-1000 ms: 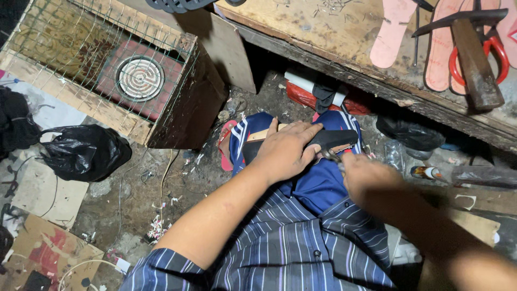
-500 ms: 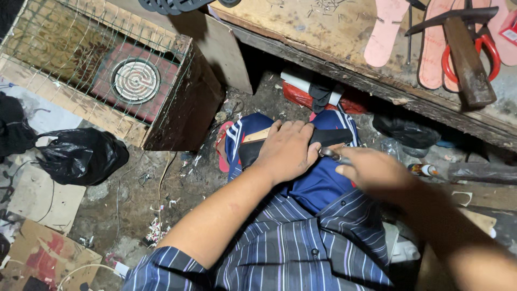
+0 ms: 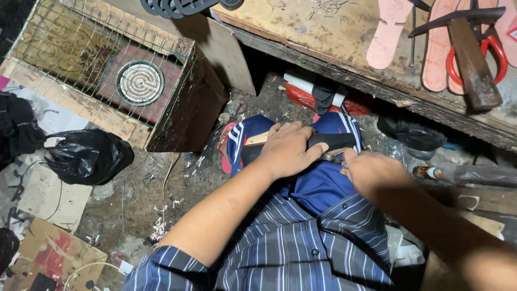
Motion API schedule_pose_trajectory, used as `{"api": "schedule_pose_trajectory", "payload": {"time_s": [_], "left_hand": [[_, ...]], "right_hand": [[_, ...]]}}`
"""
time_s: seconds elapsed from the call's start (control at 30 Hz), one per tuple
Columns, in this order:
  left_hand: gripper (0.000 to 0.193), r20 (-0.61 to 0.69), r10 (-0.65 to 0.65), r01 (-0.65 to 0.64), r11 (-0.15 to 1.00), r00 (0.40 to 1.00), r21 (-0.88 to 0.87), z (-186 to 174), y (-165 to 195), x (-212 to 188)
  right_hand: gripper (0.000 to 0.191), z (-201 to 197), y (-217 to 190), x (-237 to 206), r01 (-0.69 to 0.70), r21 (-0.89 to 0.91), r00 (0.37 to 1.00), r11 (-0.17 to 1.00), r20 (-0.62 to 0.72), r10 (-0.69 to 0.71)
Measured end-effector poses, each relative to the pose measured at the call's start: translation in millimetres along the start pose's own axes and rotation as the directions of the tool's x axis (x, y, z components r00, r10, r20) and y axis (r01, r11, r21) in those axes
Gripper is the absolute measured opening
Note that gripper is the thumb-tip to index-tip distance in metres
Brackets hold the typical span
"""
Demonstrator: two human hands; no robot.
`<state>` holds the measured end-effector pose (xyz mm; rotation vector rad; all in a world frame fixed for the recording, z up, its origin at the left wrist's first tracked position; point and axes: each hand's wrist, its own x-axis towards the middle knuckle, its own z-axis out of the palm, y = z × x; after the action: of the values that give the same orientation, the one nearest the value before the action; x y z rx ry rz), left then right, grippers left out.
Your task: The person sits on the floor holding a shoe upper stretched over a wooden last. They use pincers to grip and pull the upper's edge, then hammer the lasted edge to set it, repeating around the shoe and turning the shoe to reach different sides.
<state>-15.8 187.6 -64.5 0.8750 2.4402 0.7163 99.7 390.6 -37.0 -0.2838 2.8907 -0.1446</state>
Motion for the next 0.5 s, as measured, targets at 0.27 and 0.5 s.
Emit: {"api": "schedule_pose_trajectory", "payload": {"time_s": [0.27, 0.5], "left_hand": [[0.058, -0.049, 0.065, -0.059, 0.991, 0.997, 0.119, 2, 9, 3], [0.063, 0.042, -0.026, 0.020, 0.992, 0.999, 0.124, -1, 9, 9]], "right_hand": [[0.017, -5, -31, -11, 0.001, -0.086, 1.000, 0.996, -0.018, -0.003], [0.027, 21, -40, -25, -0.036, 0.192, 0.986, 0.981, -0.153, 0.066]]}}
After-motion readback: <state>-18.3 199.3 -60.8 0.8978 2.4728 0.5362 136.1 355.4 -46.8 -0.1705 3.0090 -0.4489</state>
